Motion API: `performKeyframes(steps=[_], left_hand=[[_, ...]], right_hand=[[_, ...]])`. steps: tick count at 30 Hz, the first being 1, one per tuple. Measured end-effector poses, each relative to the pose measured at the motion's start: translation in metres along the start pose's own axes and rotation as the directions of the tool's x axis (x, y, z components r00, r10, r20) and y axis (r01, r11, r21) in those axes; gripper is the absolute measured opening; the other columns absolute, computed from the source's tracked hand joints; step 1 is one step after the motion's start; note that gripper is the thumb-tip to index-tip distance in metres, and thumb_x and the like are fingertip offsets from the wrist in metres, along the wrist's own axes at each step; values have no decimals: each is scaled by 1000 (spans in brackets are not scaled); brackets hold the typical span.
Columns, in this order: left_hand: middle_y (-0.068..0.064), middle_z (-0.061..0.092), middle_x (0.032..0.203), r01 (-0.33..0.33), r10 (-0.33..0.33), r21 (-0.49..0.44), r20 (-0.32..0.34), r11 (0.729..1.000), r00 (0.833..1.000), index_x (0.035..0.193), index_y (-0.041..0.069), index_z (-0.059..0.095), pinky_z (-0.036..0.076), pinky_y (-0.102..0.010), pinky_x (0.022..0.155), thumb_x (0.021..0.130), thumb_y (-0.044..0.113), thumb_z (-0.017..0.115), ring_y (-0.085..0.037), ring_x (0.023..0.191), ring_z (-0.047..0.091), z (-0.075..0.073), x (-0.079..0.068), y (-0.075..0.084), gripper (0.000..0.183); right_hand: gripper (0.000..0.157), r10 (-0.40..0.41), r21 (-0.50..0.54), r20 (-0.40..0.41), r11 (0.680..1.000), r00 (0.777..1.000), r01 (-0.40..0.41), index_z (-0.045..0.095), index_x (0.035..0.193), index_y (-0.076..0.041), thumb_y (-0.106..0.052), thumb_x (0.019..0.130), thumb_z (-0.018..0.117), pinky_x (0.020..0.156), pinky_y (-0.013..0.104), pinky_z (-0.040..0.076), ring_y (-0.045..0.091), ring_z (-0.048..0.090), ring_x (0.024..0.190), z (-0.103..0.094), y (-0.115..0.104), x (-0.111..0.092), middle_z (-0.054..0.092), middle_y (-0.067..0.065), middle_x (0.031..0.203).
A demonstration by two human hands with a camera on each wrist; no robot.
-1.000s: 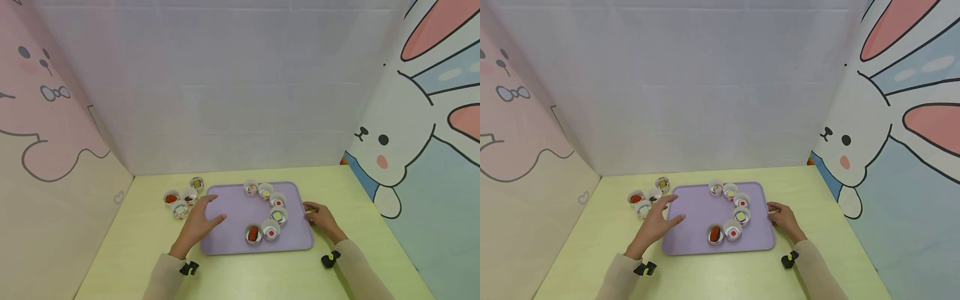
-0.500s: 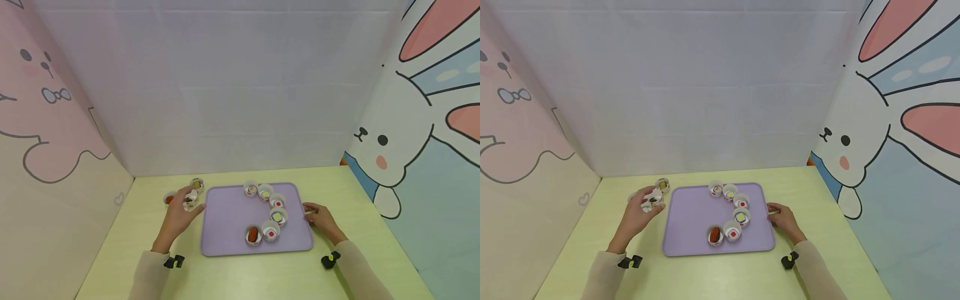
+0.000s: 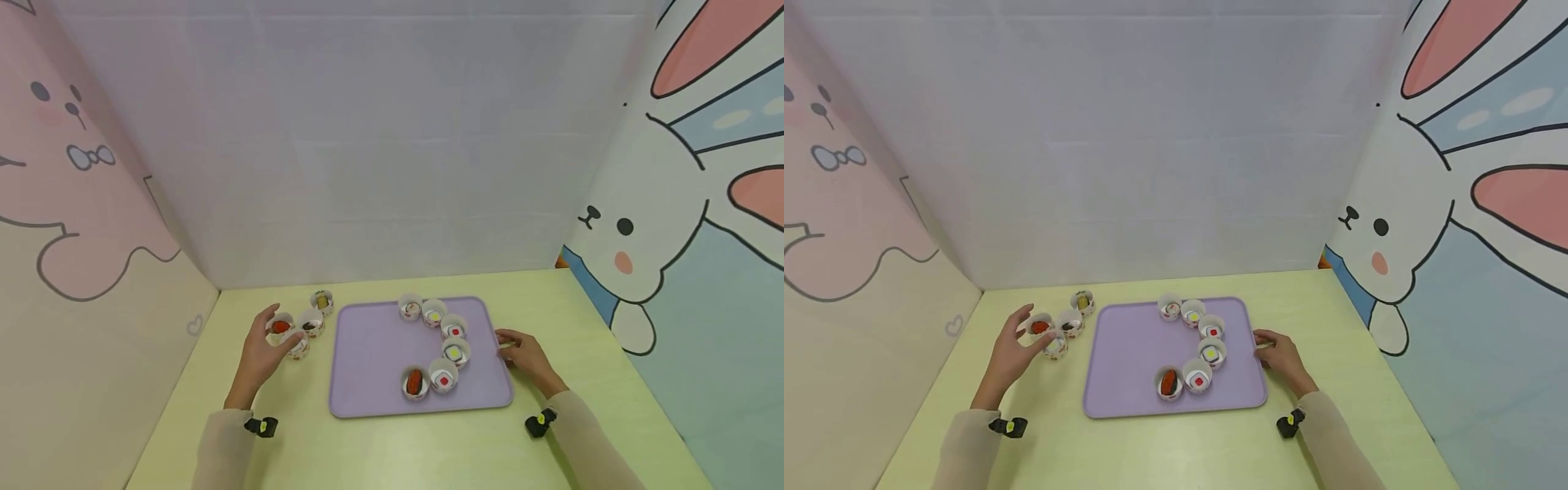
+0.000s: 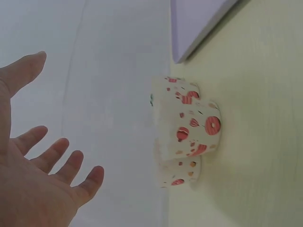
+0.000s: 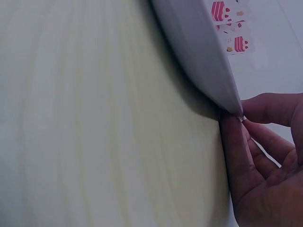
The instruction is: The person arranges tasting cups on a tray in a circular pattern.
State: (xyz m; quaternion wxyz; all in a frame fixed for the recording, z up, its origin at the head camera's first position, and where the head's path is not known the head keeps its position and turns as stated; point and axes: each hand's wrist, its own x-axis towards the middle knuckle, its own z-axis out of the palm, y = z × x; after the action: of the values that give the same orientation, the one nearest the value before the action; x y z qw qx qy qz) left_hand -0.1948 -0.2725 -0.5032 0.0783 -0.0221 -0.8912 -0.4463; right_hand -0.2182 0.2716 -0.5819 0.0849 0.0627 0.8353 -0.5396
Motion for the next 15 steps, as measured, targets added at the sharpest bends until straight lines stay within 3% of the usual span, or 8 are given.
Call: performKeyframes(steps=[11, 15], left_hand=[[-19, 28, 158, 99, -104, -52, -120, 994, 987, 156, 9, 20, 34, -57, 112, 90, 31, 71, -41, 145, 28, -3, 4, -43, 86], [-21, 28, 158, 148, -155, -61, -125, 987, 980, 156, 7, 19, 37, -57, 110, 91, 22, 70, -42, 144, 30, -6, 4, -53, 83]], right_hand=[[54, 1, 4, -2, 1000, 1000, -1, 53, 138, 1, -1, 85, 62, 69, 27, 56, 16, 63, 89, 2, -2, -3, 58, 24, 125], [54, 3, 11, -1, 1000, 1000, -3, 53, 138, 2, 0, 85, 62, 69, 28, 57, 17, 64, 89, 2, -3, -4, 58, 24, 125]])
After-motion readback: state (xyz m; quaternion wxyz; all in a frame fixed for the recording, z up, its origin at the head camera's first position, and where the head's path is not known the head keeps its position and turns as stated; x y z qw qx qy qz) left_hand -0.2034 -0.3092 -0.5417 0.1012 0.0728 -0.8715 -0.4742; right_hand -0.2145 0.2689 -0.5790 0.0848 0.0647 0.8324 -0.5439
